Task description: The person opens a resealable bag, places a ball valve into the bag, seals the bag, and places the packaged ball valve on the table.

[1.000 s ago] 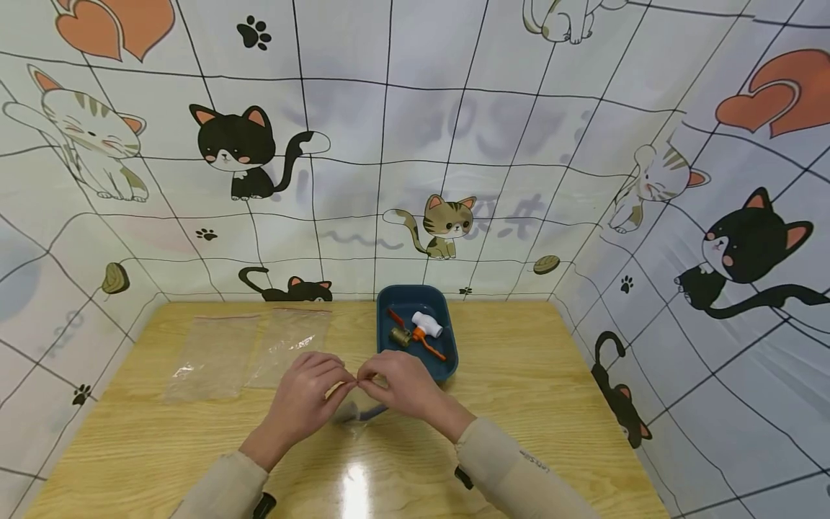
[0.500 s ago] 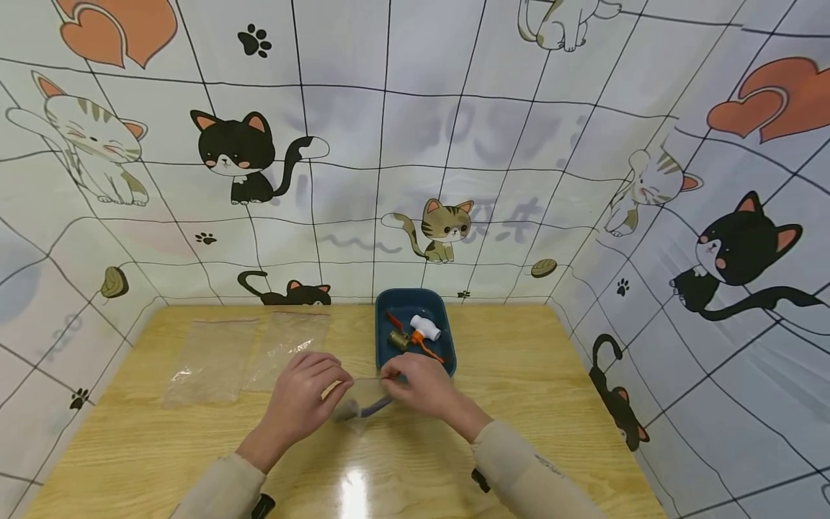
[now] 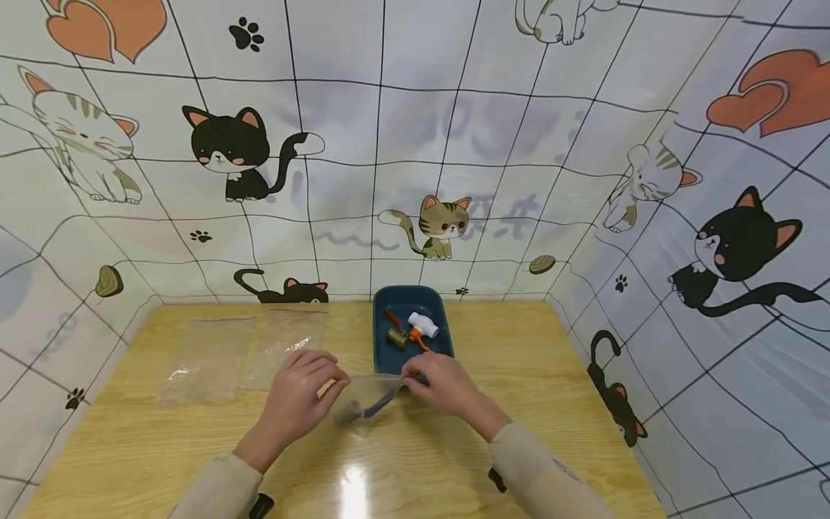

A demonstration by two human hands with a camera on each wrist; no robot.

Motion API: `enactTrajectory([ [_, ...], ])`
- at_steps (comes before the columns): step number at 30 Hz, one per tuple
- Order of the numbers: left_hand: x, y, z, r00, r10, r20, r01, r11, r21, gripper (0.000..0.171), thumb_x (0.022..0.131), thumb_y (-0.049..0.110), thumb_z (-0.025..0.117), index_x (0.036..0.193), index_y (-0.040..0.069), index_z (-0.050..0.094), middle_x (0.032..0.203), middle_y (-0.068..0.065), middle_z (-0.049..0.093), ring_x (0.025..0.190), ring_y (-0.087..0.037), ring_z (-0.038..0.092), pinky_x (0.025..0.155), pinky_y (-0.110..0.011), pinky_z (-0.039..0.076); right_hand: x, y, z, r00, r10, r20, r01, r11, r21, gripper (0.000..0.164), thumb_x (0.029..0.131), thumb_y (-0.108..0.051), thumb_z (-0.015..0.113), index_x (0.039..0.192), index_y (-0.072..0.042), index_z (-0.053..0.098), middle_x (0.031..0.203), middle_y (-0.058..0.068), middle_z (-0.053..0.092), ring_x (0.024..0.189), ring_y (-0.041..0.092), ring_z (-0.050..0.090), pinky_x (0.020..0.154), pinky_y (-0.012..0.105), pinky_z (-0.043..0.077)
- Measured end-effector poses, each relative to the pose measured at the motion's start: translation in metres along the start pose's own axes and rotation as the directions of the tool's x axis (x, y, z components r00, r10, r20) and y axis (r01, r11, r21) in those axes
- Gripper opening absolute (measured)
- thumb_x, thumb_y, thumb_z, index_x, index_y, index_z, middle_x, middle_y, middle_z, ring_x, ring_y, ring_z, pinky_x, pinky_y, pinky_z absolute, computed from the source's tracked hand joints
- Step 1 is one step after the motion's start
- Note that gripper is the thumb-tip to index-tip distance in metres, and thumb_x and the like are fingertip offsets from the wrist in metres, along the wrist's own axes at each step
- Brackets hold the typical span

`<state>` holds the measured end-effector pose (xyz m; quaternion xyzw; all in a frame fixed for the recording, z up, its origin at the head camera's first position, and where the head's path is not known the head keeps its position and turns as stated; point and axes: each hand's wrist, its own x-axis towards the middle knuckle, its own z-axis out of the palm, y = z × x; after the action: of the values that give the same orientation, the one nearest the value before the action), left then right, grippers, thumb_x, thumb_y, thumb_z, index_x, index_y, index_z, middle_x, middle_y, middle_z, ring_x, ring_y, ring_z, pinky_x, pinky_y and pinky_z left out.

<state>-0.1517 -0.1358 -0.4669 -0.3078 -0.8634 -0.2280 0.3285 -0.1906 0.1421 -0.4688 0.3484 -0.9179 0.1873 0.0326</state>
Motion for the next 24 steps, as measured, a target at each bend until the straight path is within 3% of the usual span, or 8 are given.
enactTrajectory([
  [16,0.002,-0.001,0.004,1.0,-0.019,-0.008,0.019,1.0,-0.015,0.007,0.079,0.021,0.079,0.081,0.02,0.072,0.081,0.005,0.073,0.091,-0.016,0.066,0.089,-0.039,0.048,-0.001,0.001,0.005,0.997,0.069,-0.022,-0.07,0.997,-0.037,0.01,0.098,-0.03,0.058,0.101,-0.023,0.063,0.095,-0.01,0.066,0.082,0.003,0.059,0.073,0.025,0.052],
  [21,0.005,0.001,0.004,1.0,-0.027,-0.014,0.027,0.999,-0.017,0.007,0.08,0.022,0.079,0.082,0.02,0.073,0.081,0.005,0.073,0.091,-0.016,0.066,0.089,-0.039,0.048,-0.001,0.001,0.009,0.994,0.109,-0.032,-0.105,0.989,0.106,0.008,0.098,-0.026,0.059,0.102,-0.02,0.064,0.097,-0.007,0.067,0.086,0.005,0.063,0.076,0.025,0.054],
  [24,0.007,0.002,0.005,0.999,-0.028,-0.027,0.028,0.999,-0.025,0.007,0.08,0.021,0.079,0.082,0.019,0.073,0.081,0.005,0.073,0.091,-0.016,0.067,0.089,-0.038,0.049,-0.001,0.002,0.015,0.991,0.134,-0.014,-0.126,0.956,0.263,0.011,0.098,-0.023,0.06,0.105,-0.017,0.065,0.099,-0.005,0.069,0.09,0.007,0.065,0.076,0.023,0.054],
])
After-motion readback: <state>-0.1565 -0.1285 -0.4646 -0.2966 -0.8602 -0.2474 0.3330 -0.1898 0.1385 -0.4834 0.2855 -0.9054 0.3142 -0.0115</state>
